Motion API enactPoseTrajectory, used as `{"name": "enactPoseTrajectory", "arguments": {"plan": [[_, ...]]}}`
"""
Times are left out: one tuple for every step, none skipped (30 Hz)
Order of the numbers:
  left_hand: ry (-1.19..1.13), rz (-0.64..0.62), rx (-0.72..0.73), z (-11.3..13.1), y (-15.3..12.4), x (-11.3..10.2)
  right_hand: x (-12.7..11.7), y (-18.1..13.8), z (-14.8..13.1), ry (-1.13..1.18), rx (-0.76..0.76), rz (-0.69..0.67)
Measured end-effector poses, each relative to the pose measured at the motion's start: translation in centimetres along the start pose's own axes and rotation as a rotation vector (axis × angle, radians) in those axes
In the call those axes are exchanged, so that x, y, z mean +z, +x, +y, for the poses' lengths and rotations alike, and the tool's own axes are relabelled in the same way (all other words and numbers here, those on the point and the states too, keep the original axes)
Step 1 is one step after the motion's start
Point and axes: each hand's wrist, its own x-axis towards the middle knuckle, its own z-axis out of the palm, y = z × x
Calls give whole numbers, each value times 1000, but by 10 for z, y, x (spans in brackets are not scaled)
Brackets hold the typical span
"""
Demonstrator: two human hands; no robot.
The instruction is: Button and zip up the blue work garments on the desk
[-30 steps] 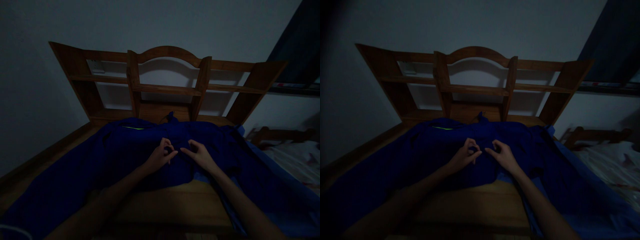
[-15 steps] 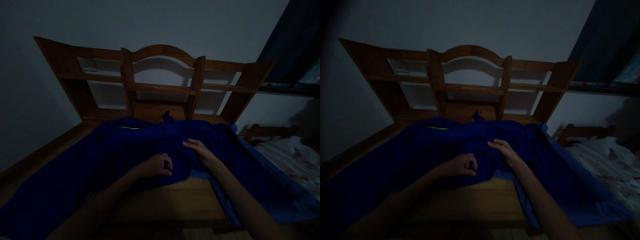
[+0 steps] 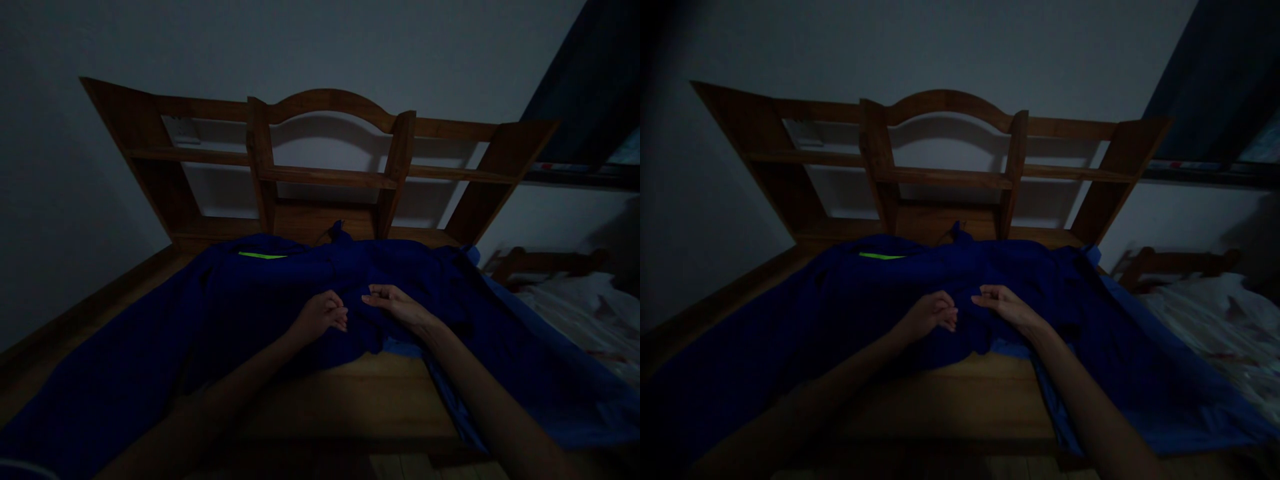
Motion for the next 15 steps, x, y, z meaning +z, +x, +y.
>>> {"name": "enactPoseTrajectory", "arguments": {"plan": [[-31, 49, 24, 0, 1, 0, 1, 0, 0, 10, -3, 19], [-53, 80, 44, 0, 2, 1, 2, 1, 0, 24, -11, 40], [-63, 95, 58, 0, 3, 1, 2, 2, 1, 40, -22, 58], [-62, 101, 66, -1, 3, 1, 2, 3, 1, 51, -36, 73], [-50, 102, 70, -2, 3, 2, 3, 4, 1, 53, -52, 90], [-34, 106, 73, -3, 3, 2, 3, 5, 1, 45, -69, 110], [-17, 110, 75, -4, 4, 2, 3, 6, 1, 29, -87, 130], [-3, 115, 76, -6, 4, 2, 4, 6, 1, 7, -104, 151], [8, 116, 73, -8, 4, 2, 5, 6, 1, -21, -123, 164], [14, 118, 68, -10, 5, 2, 6, 5, 0, -55, -148, 162], [20, 120, 60, -12, 5, 2, 7, 4, -1, -93, -177, 143], [27, 120, 53, -13, 5, 2, 9, 3, -3, -138, -210, 113], [35, 120, 49, -14, 5, 2, 11, 1, -4, -193, -244, 79], [36, 120, 48, -14, 6, 3, 12, 0, -5, -255, -276, 46], [30, 116, 45, -14, 6, 3, 14, -1, -6, -319, -304, 21]]}}
